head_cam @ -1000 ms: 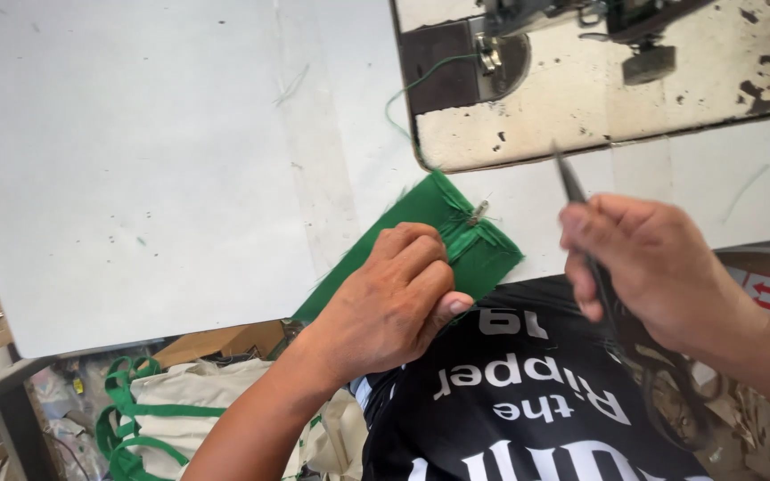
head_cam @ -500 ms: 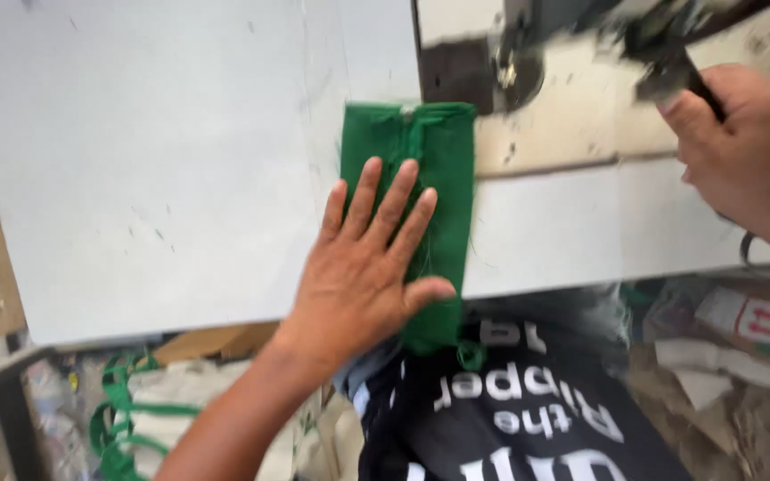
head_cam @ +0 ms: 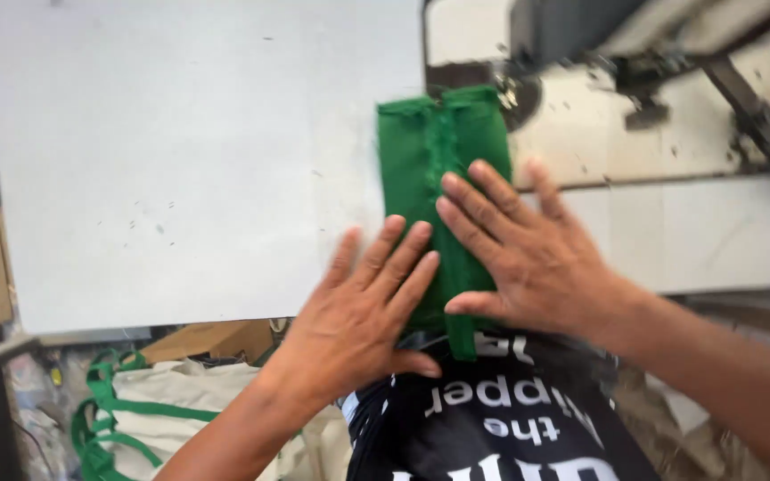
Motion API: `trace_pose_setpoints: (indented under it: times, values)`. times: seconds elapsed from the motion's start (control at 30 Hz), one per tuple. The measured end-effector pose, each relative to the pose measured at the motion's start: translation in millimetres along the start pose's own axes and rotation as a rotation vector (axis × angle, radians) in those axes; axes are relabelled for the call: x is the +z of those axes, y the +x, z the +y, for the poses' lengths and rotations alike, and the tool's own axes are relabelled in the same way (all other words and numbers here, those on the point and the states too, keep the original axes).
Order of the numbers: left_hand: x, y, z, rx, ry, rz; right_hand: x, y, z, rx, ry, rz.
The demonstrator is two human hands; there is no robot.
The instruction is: Folding and aligning green fabric strips at a sewing machine station.
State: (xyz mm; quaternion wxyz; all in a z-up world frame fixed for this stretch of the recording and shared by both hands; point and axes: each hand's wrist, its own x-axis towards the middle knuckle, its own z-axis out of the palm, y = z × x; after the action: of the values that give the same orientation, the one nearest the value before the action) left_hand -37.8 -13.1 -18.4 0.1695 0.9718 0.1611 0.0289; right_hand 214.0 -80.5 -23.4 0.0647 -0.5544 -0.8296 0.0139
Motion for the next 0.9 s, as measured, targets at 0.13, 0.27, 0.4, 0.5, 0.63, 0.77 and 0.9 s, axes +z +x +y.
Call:
trace_pose_setpoints:
  times: [0.13, 0.27, 0.4, 0.5, 0.63, 0.77, 0.9]
  values:
    - [-26.3, 0.7, 14.8, 0.248, 0.443, 0.175, -26.7, -47.7, -15.3, -0.035, 0.1, 0.01]
    - [-19.4, 43.3, 72.2, 0.21, -0.349, -0.064, -48.0, -121.7, -55.4, 0.098, 0.635, 0.198]
    - [-51.0, 152.3, 96.6, -0.267, -0.749, -0.935, -54.2, -205.9, -31.2, 1.416, 1.094, 0.061]
    - [-2.1, 163.6, 100.3, 0.044, -1.339, -1.126, -39.4, -270.8, -10.3, 1.698, 2.09, 0.79]
    - [40.6, 170.5, 129.2, -0.529, -1.763, -0.991, -39.0, -343.3, -17.6, 1.192, 2.539, 0.977]
    - [58.0, 190.8, 147.1, -0.752, -1.552, -0.707, -55.4, -361.9, -7.3, 1.033, 2.529, 1.06]
    - [70.3, 194.5, 173.3, -0.745, -1.632, -0.674, 38.3, -384.3, -26.3, 0.365, 2.757, 1.492]
